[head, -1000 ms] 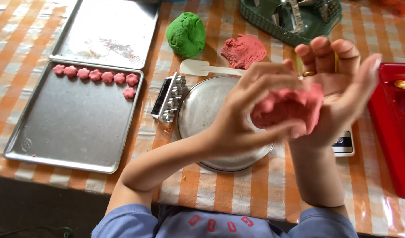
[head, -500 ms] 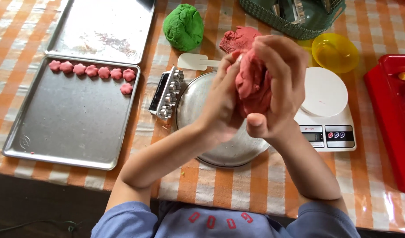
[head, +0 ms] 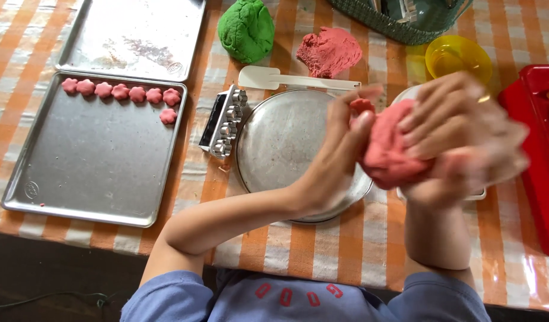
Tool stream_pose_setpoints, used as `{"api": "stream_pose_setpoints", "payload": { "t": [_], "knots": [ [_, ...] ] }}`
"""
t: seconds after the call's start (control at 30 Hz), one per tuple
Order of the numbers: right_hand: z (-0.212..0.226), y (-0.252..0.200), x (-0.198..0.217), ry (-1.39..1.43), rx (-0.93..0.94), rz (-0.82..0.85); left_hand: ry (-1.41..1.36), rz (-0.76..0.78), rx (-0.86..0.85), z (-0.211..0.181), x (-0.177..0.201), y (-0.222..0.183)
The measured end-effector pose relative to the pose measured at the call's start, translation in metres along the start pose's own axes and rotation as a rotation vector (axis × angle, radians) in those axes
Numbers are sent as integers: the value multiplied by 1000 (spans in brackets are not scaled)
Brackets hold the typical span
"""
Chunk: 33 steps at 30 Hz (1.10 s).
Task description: Kneading and shaping a portion of pink dough on a metal plate.
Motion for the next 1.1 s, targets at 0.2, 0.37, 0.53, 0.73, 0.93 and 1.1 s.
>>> {"api": "stream_pose_setpoints", "payload": {
  "t": [0.2,0.37,0.53,0.73,0.93,1.1],
  "knots": [
    [-6,3,12,204,-493,-359,603,218,-603,-34,-6,-12],
    [7,2,-14,244,-445,-206,129,43,-609,-48,20,7],
    [4,4,-28,-289,-15,115,-30,38,-589,-68,36,19],
    [0,-9,-32,-538,330,143,-83,34,-637,-64,37,14],
    [-9,-22,-15,-211,339,-178,491,12,-883,-82,16,4],
    [-14,-30,-12,-29,172,-95,499,68,-915,-95,11,7]
  ]
}}
Point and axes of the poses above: each hand's wrist, its own y-axis towards the middle knuckle, its own x-axis out of the back of the hand, z = x × y, the point moved 6 cm from there along y, towards the middle knuckle, and after that the axes turned 4 degrees about -y, right-handed, at the moved point
